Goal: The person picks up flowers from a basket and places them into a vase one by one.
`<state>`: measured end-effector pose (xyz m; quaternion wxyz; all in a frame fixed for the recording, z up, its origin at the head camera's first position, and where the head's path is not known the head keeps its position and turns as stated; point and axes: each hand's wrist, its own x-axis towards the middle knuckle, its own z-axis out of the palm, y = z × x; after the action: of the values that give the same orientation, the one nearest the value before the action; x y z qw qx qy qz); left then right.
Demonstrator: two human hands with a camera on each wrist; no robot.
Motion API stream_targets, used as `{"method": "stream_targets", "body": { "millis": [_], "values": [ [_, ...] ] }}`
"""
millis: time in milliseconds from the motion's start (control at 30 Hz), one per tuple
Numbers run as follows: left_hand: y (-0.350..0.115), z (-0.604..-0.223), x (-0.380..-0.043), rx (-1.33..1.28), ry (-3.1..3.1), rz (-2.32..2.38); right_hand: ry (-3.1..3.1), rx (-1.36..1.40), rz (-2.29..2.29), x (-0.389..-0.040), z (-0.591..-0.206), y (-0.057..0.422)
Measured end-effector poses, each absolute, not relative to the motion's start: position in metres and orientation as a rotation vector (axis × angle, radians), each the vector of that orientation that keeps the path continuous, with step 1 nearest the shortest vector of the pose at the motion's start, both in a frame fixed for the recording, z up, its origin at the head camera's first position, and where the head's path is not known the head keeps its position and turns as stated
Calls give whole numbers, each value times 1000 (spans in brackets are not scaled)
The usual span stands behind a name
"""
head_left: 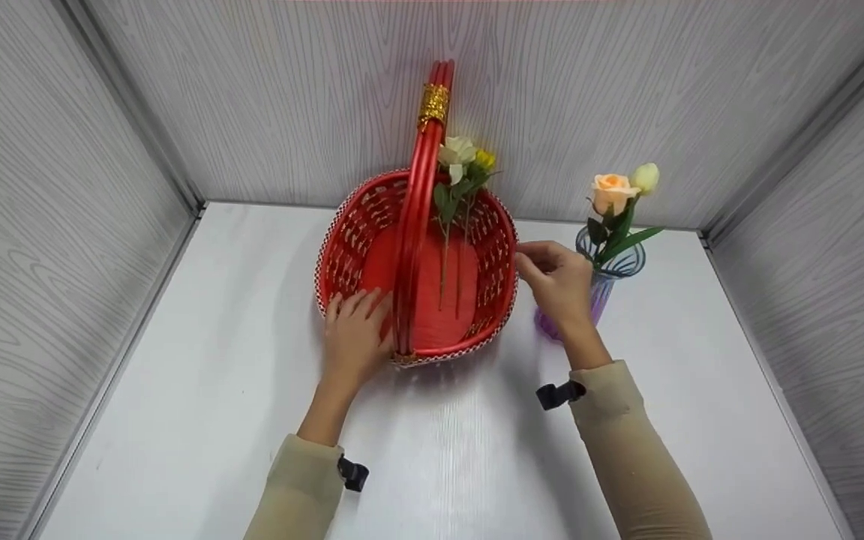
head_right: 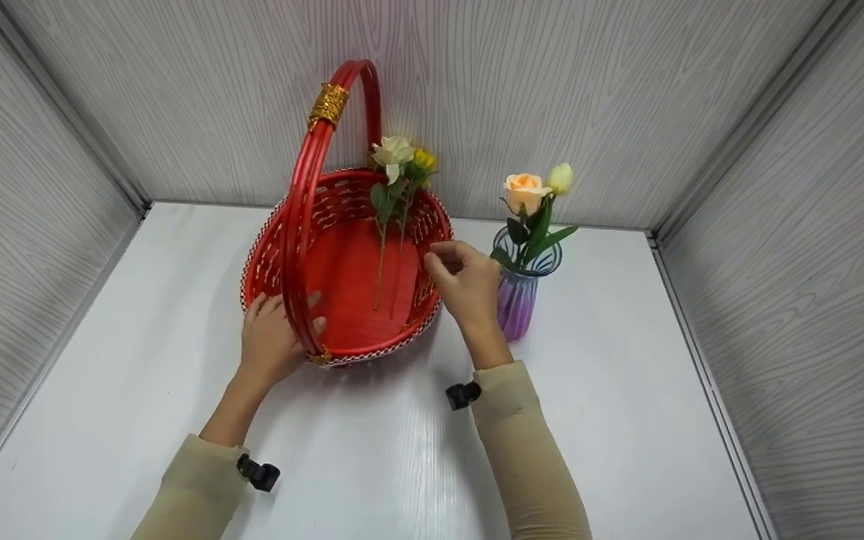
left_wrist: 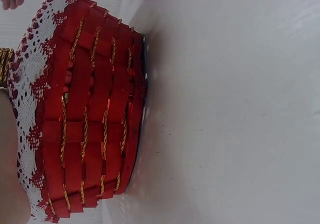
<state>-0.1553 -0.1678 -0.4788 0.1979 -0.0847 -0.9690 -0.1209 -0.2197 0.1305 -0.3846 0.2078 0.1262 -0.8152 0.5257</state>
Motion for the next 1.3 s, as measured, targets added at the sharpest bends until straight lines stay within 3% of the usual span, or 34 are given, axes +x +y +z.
{"method": "stream_targets", "body": {
  "millis": [433,1300],
  "values": [
    [-174,-475,-158,-234,-2678,-339,-2234,376,2048,-244,-415,88],
    [-169,-482,-153,-256,-2668,-353,-1719,-256,2851,-273,-439,61]
  ]
}}
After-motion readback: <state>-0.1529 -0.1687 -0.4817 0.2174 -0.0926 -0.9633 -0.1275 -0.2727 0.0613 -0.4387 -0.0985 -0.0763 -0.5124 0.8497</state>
